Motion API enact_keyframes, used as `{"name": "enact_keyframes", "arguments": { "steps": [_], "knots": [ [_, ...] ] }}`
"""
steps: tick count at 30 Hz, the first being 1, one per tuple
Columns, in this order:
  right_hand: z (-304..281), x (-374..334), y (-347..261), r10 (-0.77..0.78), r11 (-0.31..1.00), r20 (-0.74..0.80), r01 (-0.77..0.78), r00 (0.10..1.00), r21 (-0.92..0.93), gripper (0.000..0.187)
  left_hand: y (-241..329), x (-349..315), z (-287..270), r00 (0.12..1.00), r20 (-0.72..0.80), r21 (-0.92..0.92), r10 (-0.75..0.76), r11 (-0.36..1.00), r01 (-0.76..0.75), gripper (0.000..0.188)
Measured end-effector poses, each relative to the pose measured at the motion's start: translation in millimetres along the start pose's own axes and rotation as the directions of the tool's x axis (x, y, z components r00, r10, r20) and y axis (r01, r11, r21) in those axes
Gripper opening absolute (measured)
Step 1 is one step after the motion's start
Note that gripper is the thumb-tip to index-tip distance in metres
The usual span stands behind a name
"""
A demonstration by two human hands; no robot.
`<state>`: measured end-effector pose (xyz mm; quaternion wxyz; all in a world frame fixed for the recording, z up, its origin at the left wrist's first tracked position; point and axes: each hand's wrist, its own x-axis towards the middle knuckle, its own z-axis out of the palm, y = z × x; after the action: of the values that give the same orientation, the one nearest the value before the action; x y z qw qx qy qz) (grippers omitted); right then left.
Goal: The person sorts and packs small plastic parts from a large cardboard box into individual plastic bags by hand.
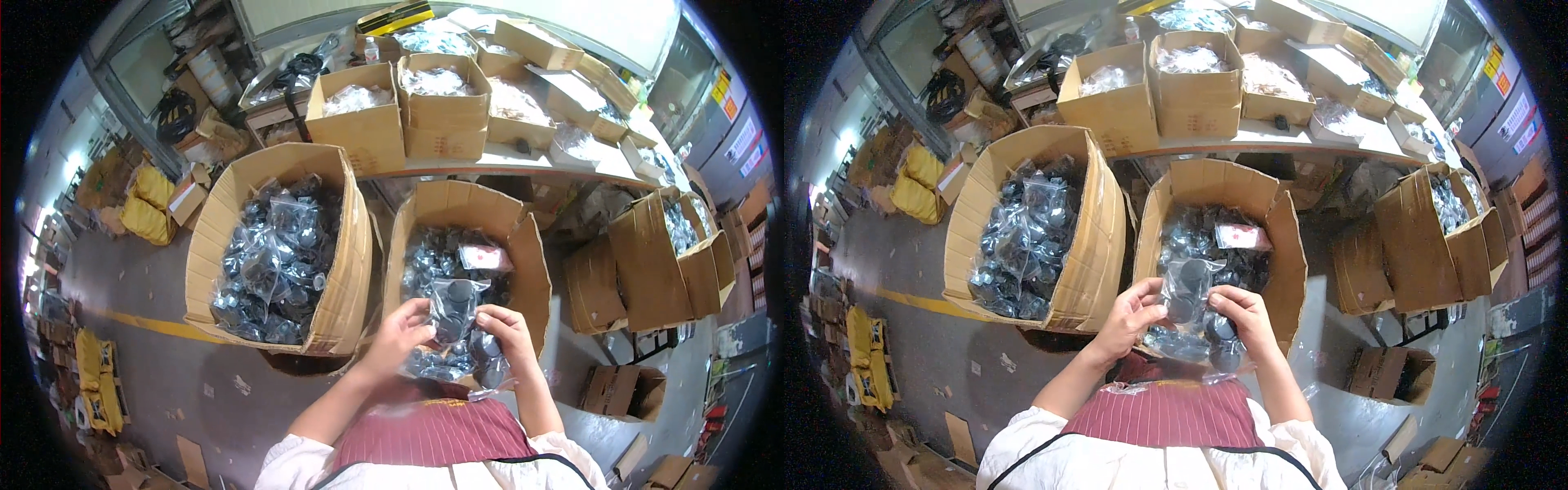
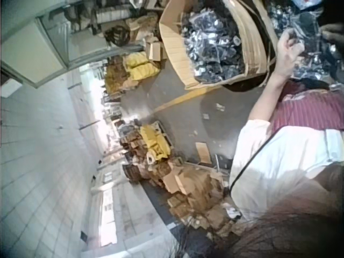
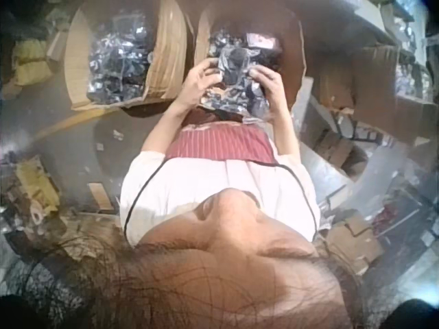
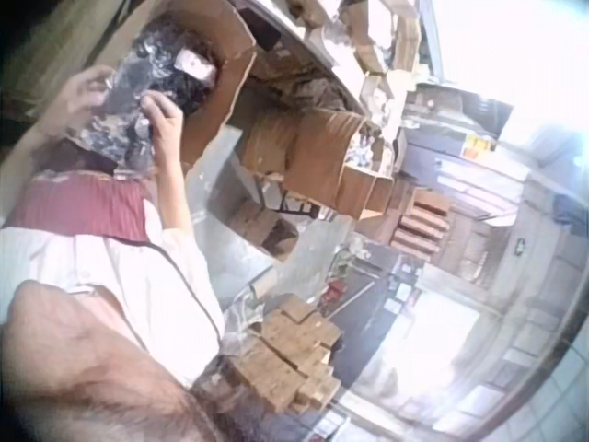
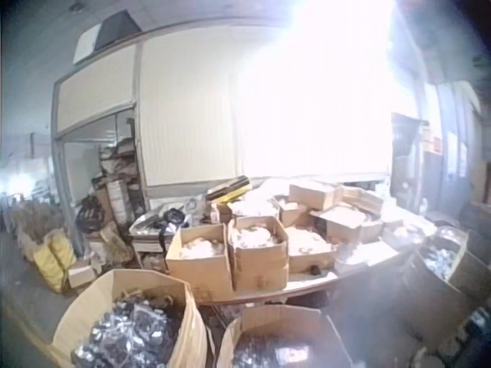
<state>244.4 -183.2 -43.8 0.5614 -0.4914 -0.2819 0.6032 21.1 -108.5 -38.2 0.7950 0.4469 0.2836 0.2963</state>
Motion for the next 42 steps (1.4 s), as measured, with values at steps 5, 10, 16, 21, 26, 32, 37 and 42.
{"name": "enact_keyframes", "arguments": {
  "steps": [5, 10, 16, 21, 26, 32, 37, 42],
  "knots": [
    [-0.2, 1.5, 10.7, -0.089, 0.996, 0.06, 0.088, 0.994, 0.025, 0.012, -3.4, -3.6, 10.0, 0.999, 0.002, 0.058, 0.039, 0.998, -0.039, 0.048],
    [4.6, 1.6, 7.7, -0.095, 0.995, 0.049, 0.092, 0.994, 0.046, 0.015, -5.9, -9.2, 10.4, 0.998, -0.037, -0.001, 0.05, 0.999, -0.05, 0.053],
    [12.5, 6.0, 3.2, -0.067, 0.997, 0.121, 0.071, 0.99, -0.032, 0.018, 2.5, -17.0, 12.5, 0.999, -0.049, -0.026, 0.007, 1.0, -0.009, 0.059],
    [19.9, 7.3, -1.8, -0.045, 0.997, 0.211, 0.057, 0.976, -0.05, 0.018, 18.2, -25.7, 12.7, 0.988, -0.14, -0.195, 0.057, 0.977, -0.084, 0.058],
    [14.2, 10.5, 10.4, 0.021, 1.0, 0.167, -0.022, 0.986, 0.004, 0.02, 44.5, -28.4, -18.9, 0.936, -0.326, -0.552, 0.133, 0.777, -0.303, 0.066],
    [14.6, 21.5, 15.3, 0.005, 0.993, 0.027, -0.008, 1.0, 0.118, 0.032, 73.7, -25.4, -31.6, 0.914, -0.088, -0.69, 0.395, 0.638, -0.342, 0.074],
    [28.1, 34.1, 10.7, -0.059, 0.984, 0.003, 0.058, 0.998, 0.171, 0.032, -6.1, -15.4, -8.4, 0.997, -0.054, 0.092, 0.053, 0.995, -0.048, 0.071],
    [30.8, 25.7, 4.0, -0.1, 0.982, 0.06, 0.089, 0.993, 0.169, 0.048, -0.7, -10.5, -0.3, 0.987, -0.151, -0.099, 0.051, 0.993, -0.066, 0.054]
  ]
}}
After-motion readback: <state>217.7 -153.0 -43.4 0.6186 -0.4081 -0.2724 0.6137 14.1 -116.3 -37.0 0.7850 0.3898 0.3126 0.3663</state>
